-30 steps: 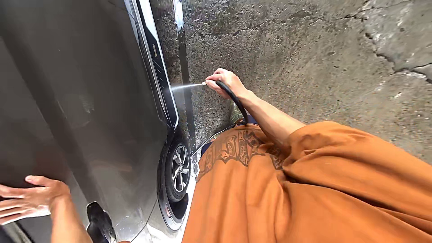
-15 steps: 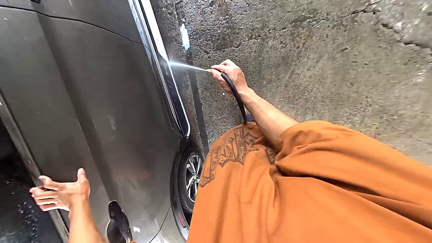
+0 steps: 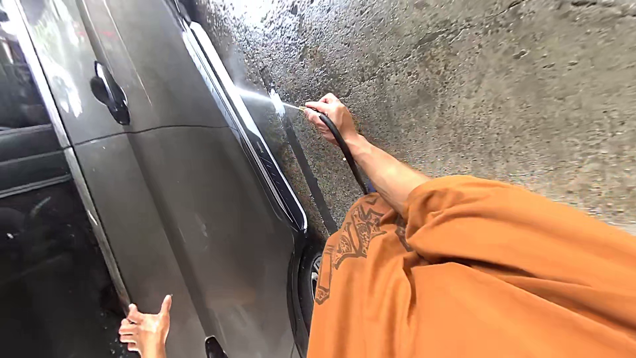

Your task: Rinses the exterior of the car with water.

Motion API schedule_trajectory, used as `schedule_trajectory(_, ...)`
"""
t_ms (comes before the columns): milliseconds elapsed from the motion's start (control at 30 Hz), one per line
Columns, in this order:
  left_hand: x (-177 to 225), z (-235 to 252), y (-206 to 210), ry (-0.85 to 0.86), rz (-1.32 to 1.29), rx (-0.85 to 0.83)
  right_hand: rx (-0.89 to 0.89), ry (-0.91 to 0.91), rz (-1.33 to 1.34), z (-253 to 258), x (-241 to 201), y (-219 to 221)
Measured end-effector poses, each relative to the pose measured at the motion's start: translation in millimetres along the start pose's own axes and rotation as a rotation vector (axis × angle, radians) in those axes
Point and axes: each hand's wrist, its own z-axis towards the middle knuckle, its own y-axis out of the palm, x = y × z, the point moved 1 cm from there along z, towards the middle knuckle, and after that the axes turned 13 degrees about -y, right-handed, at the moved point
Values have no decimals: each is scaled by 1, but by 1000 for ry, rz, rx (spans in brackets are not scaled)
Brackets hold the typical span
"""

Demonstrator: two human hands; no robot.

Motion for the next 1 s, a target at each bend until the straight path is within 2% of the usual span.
schedule_trajectory(300,0,4,-2,-9,64,-39,138,-53,25,30,0,-16)
schedule_trajectory(733,0,-3,-3,-7,34,-43,179,6,14,47,0,-26)
schedule_trajectory(833,0,-1,-1,-13,37,-37,190,-37,24,47,-1,-22)
schedule_trajectory(900,-1,1,3,-16,38,-24,133,-84,61,43,-3,-20)
schedule_trajectory(1000,-3,4,6,-26,53,-21,-115,-90,134,14,-9,-15)
